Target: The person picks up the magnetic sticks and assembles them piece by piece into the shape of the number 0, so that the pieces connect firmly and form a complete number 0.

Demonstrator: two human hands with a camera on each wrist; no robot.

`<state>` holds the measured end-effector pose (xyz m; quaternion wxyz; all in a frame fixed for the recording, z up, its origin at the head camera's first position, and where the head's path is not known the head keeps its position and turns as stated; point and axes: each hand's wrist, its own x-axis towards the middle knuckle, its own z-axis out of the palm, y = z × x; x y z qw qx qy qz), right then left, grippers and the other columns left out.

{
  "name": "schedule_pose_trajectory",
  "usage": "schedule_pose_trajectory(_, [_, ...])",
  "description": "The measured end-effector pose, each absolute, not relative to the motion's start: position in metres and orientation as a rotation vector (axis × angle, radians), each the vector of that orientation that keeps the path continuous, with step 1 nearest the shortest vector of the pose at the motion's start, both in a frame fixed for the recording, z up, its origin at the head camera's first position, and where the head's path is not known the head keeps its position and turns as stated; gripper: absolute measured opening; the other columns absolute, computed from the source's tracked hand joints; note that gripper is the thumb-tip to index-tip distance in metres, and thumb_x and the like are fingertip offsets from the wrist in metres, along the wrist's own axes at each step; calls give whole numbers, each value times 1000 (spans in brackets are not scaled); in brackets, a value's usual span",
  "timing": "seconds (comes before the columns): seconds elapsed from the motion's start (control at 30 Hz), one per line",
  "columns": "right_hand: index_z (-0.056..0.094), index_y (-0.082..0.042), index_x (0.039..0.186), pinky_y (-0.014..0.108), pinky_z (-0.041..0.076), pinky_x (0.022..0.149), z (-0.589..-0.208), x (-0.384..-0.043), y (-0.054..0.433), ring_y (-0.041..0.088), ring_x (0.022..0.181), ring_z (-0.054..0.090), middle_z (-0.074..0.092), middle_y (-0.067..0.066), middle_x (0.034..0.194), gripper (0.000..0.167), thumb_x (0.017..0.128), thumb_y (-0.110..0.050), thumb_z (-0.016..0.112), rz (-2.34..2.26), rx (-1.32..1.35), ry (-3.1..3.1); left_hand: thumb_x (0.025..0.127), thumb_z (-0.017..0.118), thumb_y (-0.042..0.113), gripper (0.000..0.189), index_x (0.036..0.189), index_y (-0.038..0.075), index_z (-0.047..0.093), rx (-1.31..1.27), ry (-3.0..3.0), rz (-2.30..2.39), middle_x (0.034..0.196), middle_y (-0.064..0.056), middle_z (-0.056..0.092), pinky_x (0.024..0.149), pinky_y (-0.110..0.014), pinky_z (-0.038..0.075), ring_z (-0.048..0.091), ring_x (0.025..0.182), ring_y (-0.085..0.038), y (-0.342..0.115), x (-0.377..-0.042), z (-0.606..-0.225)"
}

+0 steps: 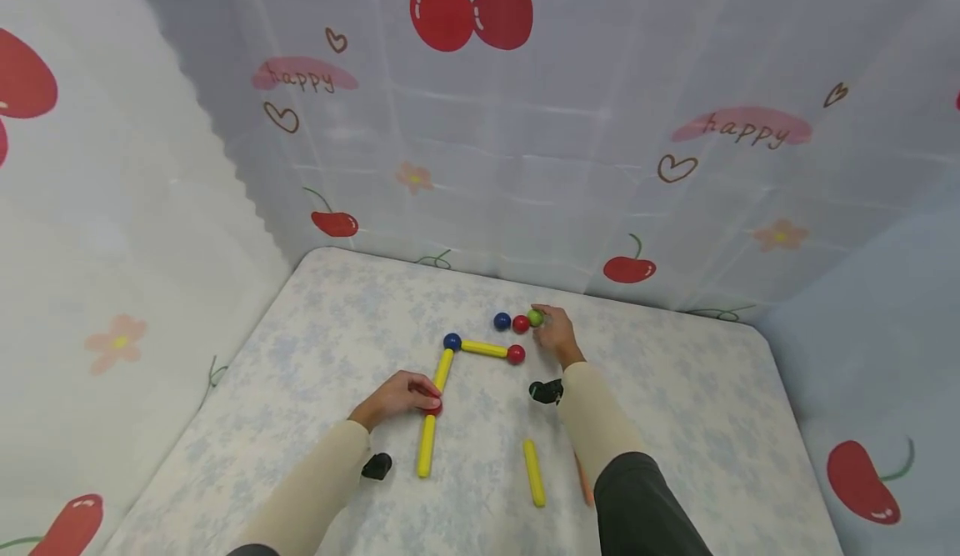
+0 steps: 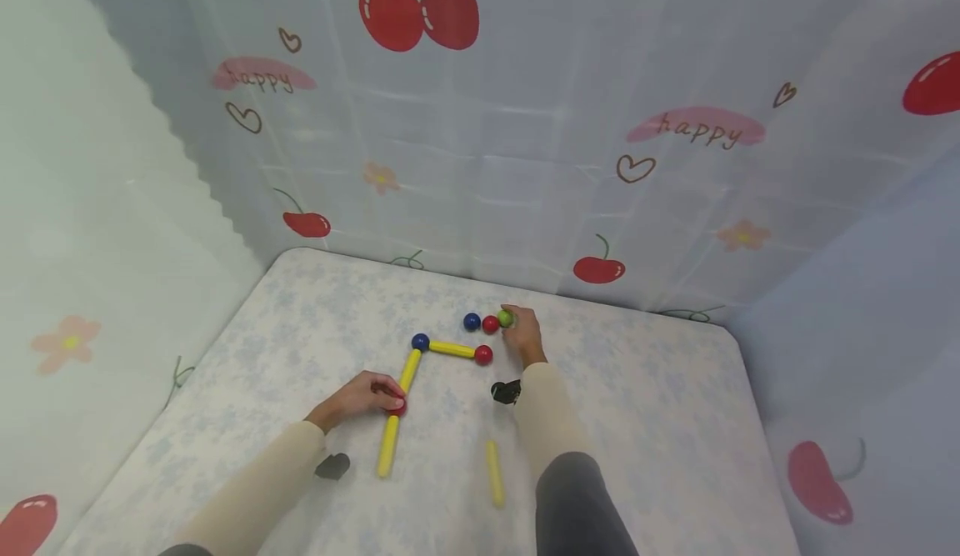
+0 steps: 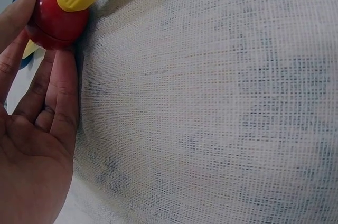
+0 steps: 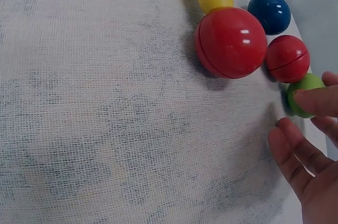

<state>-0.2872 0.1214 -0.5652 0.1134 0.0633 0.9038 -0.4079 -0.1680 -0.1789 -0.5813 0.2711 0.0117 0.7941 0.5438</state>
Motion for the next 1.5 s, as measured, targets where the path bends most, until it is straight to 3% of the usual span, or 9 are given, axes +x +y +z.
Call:
schedule_pose_trajectory(0.47, [57, -5, 124, 48, 40, 102, -569, -271, 138, 37, 124, 46, 51, 23, 134, 35, 90, -7, 65, -1239, 262, 2696, 88, 72, 16, 20, 101, 2, 71, 73, 2123, 1458, 89, -2, 70, 78, -29, 53, 62, 80, -14, -171, -166, -583])
schedule_pose_trajectory(0.83, [55, -4, 125, 44, 48, 93, -563, -247, 139, 34, 112, 51, 54, 21, 129, 41, 87, -12, 70, -1204, 220, 2636, 87, 72, 15, 19, 101, 3, 71, 17, 2167, 1427, 90, -3, 70, 79, -30, 53, 63, 81, -14, -175, -168, -581])
schedule_pose_trajectory(0.97, [61, -5, 118, 34, 53, 75, -559, -229, 136, 24, 91, 60, 59, 14, 119, 38, 84, -15, 75, -1218, 46, 2608, 87, 72, 16, 19, 102, 3, 71, 17, 2169, 1427, 90, -2, 70, 79, -29, 53, 63, 81, -14, -178, -168, -580])
schedule_pose_trajectory(1.13, [66, -7, 112, 27, 50, 61, -551, -206, 125, 14, 74, 60, 64, 8, 110, 34, 81, -11, 78, -1208, -312, 2502, 88, 72, 15, 18, 101, 3, 71, 30, 2171, 1426, 89, -4, 70, 78, -30, 53, 63, 81, -15, -180, -169, -579])
schedule_pose_trajectory(1.3, [68, -8, 113, 24, 51, 66, -546, -187, 99, 9, 74, 59, 65, 3, 108, 33, 82, -9, 77, -1043, -805, 2347, 88, 72, 16, 17, 100, 4, 71, 20, 2186, 1407, 89, -2, 70, 79, -29, 52, 63, 80, -14, -180, -170, -580])
schedule_pose_trajectory(1.5, [70, -8, 113, 16, 49, 70, -542, -161, 56, 0, 77, 57, 65, -2, 105, 31, 82, -7, 76, -820, -1171, 2098, 88, 71, 16, 19, 101, 2, 71, 68, 2174, 1425, 89, -2, 71, 79, -30, 52, 64, 81, -13, -181, -170, -580])
